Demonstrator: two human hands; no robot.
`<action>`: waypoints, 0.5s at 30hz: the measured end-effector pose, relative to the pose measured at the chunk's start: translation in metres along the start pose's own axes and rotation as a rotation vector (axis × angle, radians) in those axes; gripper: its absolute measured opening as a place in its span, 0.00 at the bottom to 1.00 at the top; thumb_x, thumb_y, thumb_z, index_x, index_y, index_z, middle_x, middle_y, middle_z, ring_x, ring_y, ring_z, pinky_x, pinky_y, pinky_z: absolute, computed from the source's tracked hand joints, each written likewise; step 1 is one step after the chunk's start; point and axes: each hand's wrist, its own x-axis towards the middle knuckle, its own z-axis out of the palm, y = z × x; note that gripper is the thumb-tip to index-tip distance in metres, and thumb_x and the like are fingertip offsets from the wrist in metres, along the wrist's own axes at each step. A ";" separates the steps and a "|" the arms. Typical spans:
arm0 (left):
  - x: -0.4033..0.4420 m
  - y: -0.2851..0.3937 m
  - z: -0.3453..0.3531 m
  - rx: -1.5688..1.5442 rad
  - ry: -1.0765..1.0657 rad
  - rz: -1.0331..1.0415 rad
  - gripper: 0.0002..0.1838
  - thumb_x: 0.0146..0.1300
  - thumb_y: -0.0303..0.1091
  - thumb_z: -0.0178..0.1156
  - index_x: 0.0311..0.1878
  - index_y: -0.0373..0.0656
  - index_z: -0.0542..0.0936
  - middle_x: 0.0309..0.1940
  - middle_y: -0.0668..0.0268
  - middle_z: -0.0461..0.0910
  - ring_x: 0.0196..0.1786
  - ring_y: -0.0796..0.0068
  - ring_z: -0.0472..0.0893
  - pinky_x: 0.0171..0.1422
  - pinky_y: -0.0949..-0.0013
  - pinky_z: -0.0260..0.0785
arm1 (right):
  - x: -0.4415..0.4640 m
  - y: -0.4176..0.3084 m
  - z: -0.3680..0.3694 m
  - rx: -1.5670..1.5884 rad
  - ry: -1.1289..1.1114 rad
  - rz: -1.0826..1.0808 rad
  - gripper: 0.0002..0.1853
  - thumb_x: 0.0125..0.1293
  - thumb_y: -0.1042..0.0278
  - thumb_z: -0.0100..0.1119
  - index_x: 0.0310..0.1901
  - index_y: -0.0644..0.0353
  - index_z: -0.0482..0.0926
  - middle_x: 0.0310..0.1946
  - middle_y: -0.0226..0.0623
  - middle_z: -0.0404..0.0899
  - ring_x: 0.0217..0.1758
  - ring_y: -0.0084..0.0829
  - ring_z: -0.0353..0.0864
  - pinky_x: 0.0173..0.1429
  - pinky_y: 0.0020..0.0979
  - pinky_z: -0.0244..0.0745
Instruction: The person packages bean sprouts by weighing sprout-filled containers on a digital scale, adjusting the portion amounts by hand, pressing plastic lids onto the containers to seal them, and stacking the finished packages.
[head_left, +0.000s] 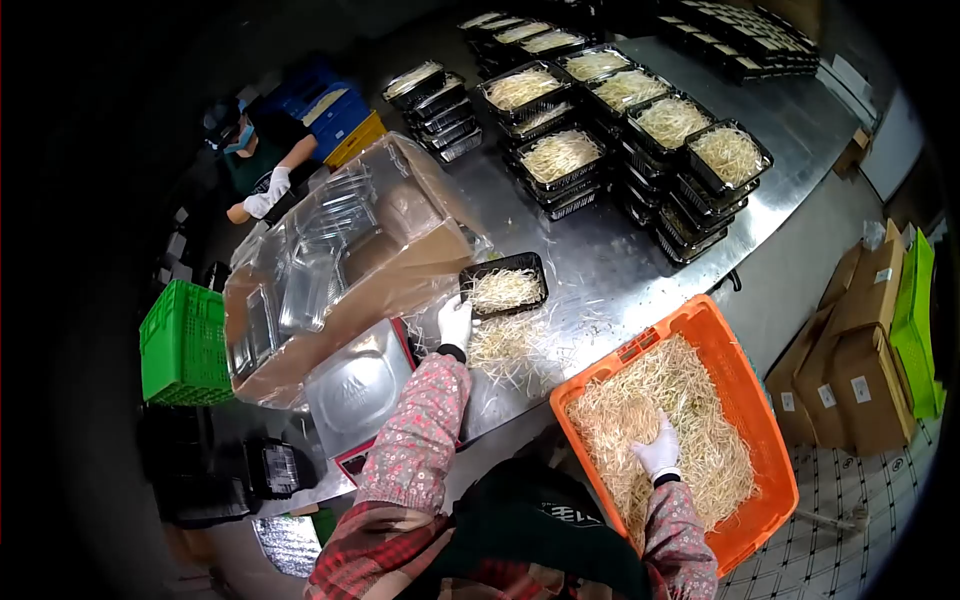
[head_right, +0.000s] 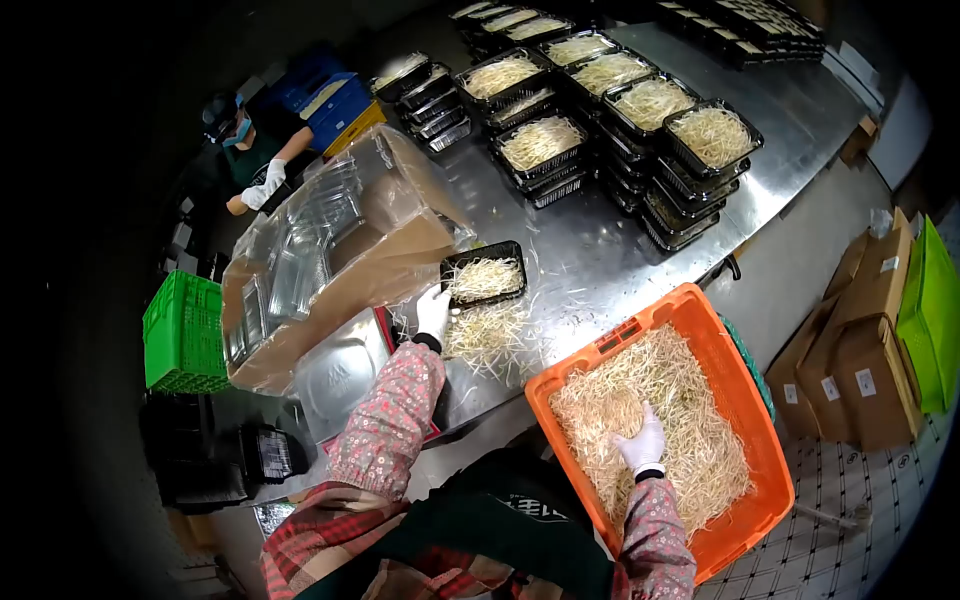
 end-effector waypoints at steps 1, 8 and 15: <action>-0.003 0.003 0.007 -0.075 0.065 -0.024 0.15 0.70 0.26 0.57 0.59 0.35 0.77 0.37 0.61 0.83 0.19 0.74 0.80 0.19 0.74 0.72 | 0.000 -0.005 -0.002 0.010 -0.028 0.018 0.58 0.38 0.57 0.84 0.73 0.65 0.63 0.58 0.59 0.77 0.62 0.53 0.76 0.69 0.44 0.69; -0.075 0.051 -0.020 -0.191 0.057 0.152 0.18 0.68 0.23 0.57 0.61 0.34 0.78 0.48 0.61 0.85 0.35 0.75 0.84 0.29 0.76 0.78 | -0.010 0.001 -0.049 0.519 0.024 0.083 0.51 0.41 0.74 0.80 0.71 0.67 0.65 0.57 0.50 0.80 0.61 0.36 0.79 0.68 0.34 0.72; -0.141 0.088 -0.111 -0.141 0.083 0.184 0.20 0.69 0.26 0.59 0.64 0.33 0.76 0.50 0.58 0.83 0.38 0.76 0.84 0.31 0.75 0.80 | 0.022 -0.161 -0.101 0.447 -0.090 -0.381 0.53 0.40 0.75 0.78 0.72 0.64 0.63 0.60 0.48 0.78 0.62 0.36 0.79 0.68 0.33 0.72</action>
